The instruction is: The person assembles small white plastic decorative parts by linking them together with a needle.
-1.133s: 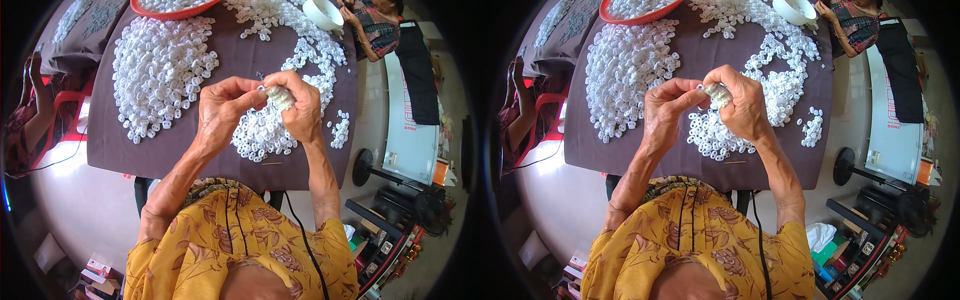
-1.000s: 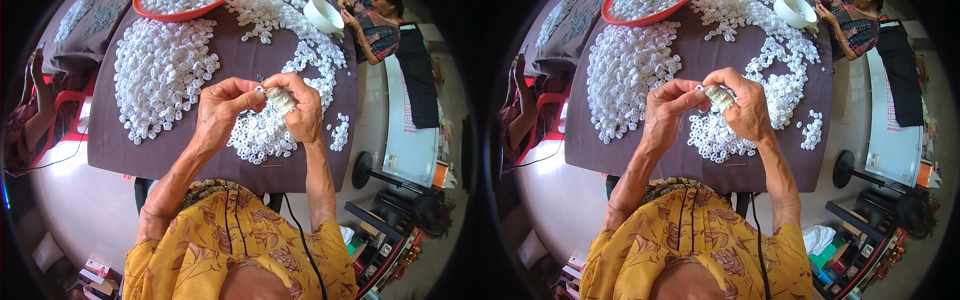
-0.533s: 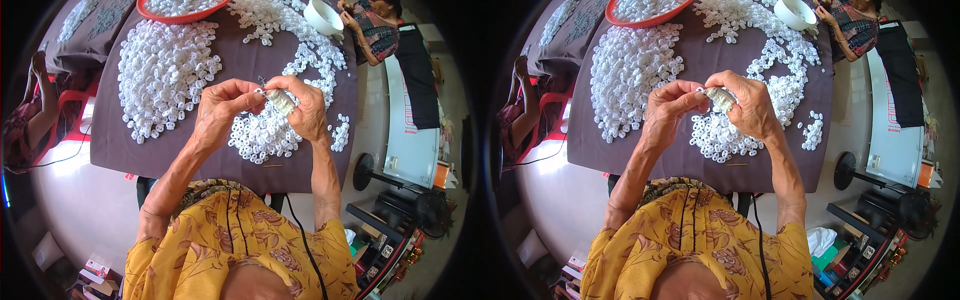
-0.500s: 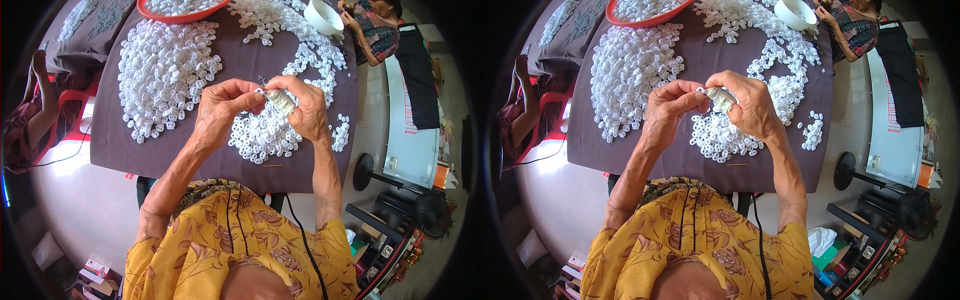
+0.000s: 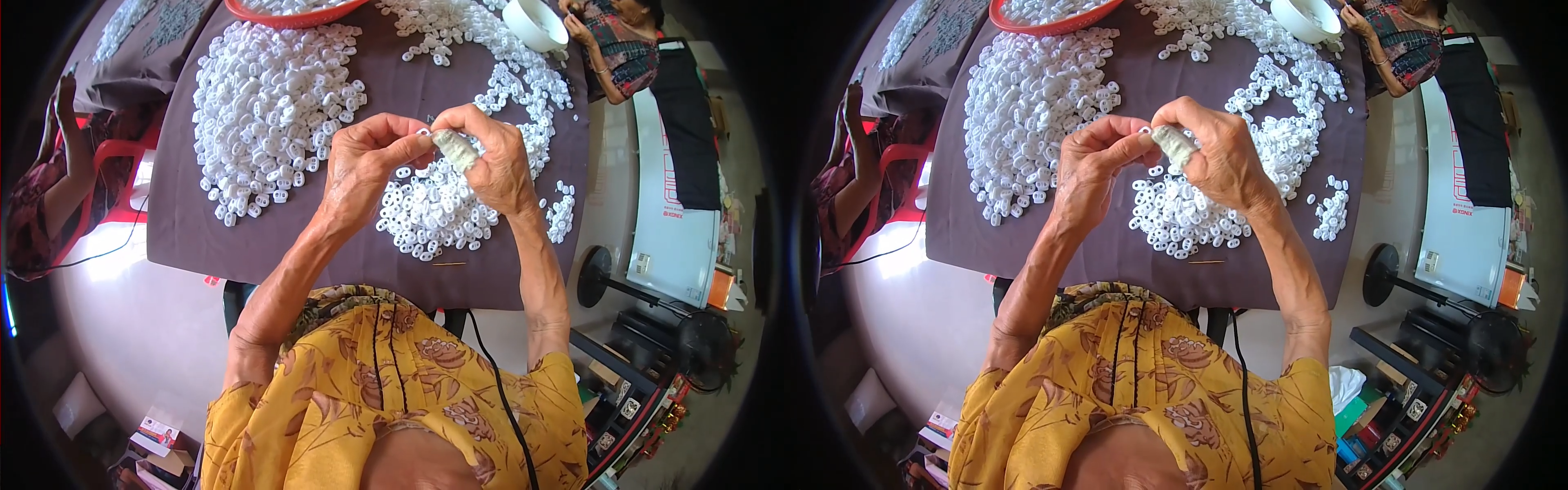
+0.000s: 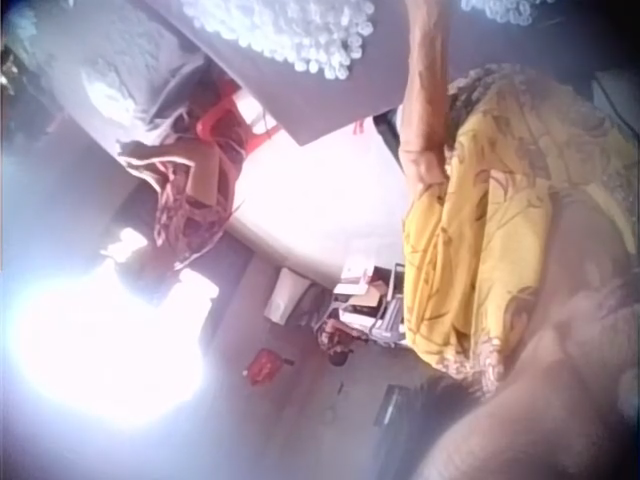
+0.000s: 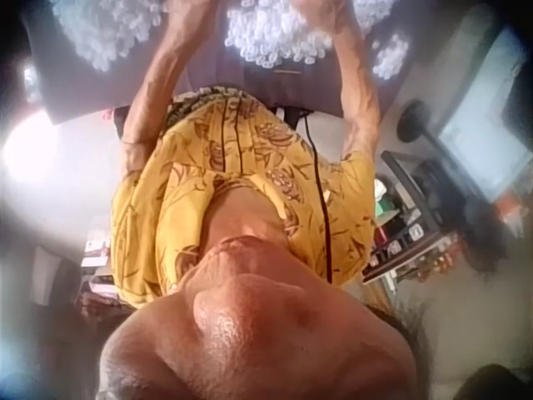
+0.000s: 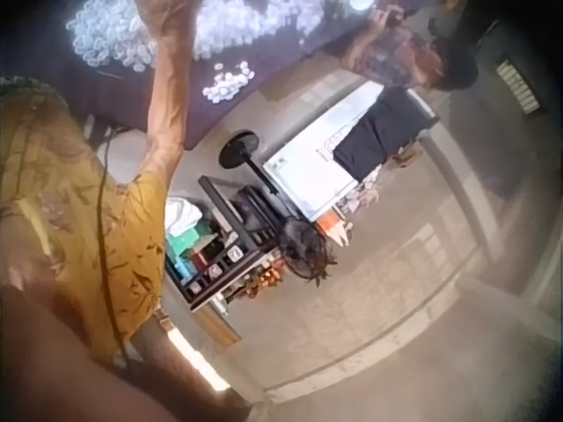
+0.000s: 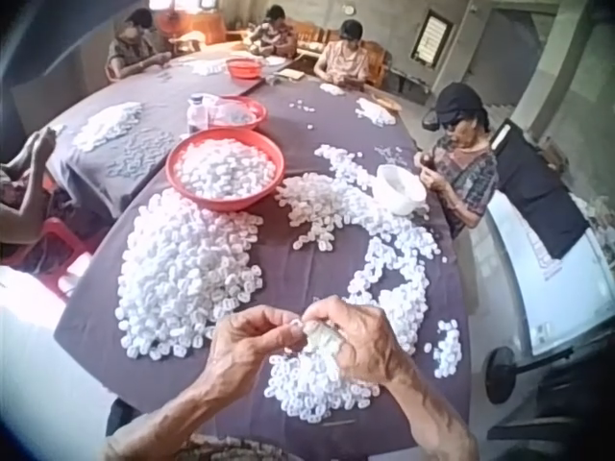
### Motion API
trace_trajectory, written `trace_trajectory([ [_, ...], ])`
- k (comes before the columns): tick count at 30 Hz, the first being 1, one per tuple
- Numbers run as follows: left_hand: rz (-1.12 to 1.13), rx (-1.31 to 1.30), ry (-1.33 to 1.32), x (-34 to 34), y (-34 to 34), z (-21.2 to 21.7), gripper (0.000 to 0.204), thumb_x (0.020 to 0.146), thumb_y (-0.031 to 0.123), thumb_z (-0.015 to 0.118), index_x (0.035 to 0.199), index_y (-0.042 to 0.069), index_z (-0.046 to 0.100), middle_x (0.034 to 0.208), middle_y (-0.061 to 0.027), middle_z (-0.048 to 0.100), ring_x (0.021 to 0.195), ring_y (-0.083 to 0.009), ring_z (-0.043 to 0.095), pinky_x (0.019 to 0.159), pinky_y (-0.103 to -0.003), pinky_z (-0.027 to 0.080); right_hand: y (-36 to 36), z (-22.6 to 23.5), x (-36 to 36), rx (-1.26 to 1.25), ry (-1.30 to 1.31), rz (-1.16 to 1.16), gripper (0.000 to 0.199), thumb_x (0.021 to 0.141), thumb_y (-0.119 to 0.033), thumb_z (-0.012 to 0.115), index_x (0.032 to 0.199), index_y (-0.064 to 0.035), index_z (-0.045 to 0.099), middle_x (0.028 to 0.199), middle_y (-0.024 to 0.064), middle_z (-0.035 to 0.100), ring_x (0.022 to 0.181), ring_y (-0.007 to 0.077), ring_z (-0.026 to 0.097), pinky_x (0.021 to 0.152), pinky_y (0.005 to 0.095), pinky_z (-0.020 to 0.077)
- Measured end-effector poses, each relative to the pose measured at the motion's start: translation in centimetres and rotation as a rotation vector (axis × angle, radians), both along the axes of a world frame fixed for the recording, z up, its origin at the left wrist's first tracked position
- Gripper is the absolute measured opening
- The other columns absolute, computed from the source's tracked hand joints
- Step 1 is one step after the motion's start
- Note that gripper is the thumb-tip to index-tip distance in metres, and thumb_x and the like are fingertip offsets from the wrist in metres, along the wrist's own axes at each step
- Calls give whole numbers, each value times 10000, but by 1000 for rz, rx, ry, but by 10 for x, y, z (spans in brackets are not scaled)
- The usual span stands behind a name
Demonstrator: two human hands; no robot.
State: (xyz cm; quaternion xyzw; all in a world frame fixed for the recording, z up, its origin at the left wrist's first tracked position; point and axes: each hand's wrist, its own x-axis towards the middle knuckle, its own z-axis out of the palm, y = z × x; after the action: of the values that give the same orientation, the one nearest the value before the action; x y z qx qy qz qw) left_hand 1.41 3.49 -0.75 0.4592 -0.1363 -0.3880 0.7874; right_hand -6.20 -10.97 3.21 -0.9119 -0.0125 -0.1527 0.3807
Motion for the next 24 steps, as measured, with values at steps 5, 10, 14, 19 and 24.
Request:
trace_trajectory([
  [5,-12,2,-20,11,5,-9,89,797,59,605,845,-16,602,752,-74,610,684,-135,575,671,-264,469,-10,-29,3,44,45,-142,144,764,-99,627,881,-27,582,755,90,631,687,205,630,571,301,489],
  [10,-22,-11,21,10,8,-17,81,803,69,599,837,-5,591,753,-66,599,680,-134,566,671,-273,471,-23,-105,2,-513,61,-21,212,602,76,462,758,-25,562,686,101,526,715,278,501,680,393,411],
  [14,-14,7,46,10,13,-20,80,807,81,599,829,5,590,745,-58,592,674,-132,557,660,-272,465,-20,-119,8,-625,53,2,124,598,44,495,688,-38,518,685,92,501,716,270,476,644,403,388],
  [19,16,8,62,11,16,-23,91,808,104,604,820,15,591,738,-51,587,665,-126,551,650,-267,458,-12,-116,13,-685,30,-9,78,659,-10,519,624,-60,471,630,80,492,683,243,487,641,367,354],
  [24,24,33,90,10,12,-25,91,810,114,605,819,25,589,738,-45,584,662,-118,544,649,-259,454,-17,-112,10,-595,38,-11,64,675,14,552,690,-30,507,647,73,536,659,206,519,641,331,389],
])
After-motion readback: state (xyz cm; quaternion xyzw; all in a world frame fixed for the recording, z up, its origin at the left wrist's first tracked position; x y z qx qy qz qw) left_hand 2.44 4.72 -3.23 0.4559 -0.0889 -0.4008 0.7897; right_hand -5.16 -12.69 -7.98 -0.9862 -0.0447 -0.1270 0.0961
